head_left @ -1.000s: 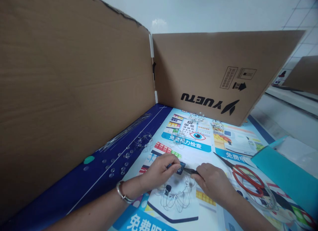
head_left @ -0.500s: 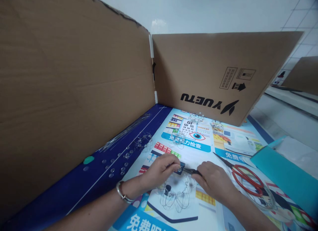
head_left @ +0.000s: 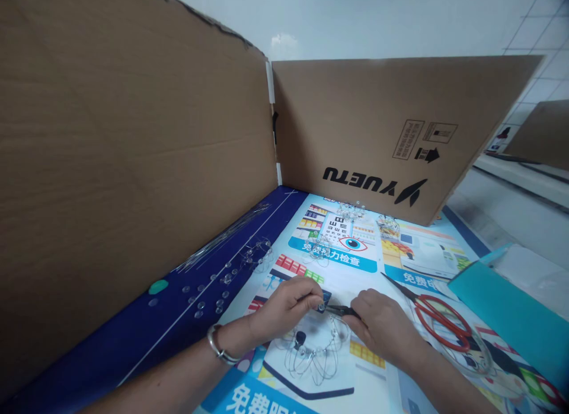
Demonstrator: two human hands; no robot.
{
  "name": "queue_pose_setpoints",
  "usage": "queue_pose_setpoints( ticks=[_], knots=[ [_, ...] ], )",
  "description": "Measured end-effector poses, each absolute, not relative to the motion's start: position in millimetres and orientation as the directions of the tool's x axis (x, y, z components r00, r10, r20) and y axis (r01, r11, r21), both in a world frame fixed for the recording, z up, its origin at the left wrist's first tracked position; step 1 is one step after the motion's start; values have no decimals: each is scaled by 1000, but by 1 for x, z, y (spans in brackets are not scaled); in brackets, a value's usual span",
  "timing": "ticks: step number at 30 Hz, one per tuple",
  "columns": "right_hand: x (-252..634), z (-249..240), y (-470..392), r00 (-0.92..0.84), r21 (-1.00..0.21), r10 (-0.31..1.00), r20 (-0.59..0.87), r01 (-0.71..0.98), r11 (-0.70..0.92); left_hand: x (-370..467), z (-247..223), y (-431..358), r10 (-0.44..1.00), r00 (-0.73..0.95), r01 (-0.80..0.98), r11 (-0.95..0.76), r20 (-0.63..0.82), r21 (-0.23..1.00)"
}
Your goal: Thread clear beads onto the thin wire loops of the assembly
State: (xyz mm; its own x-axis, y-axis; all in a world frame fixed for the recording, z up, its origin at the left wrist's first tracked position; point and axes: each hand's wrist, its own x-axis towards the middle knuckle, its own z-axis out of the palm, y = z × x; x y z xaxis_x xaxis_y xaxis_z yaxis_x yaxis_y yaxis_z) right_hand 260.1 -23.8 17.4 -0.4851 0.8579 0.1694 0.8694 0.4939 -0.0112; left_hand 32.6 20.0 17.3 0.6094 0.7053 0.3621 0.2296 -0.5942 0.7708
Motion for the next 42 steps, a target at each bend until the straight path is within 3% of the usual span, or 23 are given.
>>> queue_pose_setpoints(
  ticks=[17,42],
  knots=[
    [258,13,-26,-534,27,824,190,841,540,32,18,20,729,620,213,-512,290,832],
    [256,9,-23,-418,-68,888,193,897,437,32,19,23,791,570,155,-372,224,915]
  ],
)
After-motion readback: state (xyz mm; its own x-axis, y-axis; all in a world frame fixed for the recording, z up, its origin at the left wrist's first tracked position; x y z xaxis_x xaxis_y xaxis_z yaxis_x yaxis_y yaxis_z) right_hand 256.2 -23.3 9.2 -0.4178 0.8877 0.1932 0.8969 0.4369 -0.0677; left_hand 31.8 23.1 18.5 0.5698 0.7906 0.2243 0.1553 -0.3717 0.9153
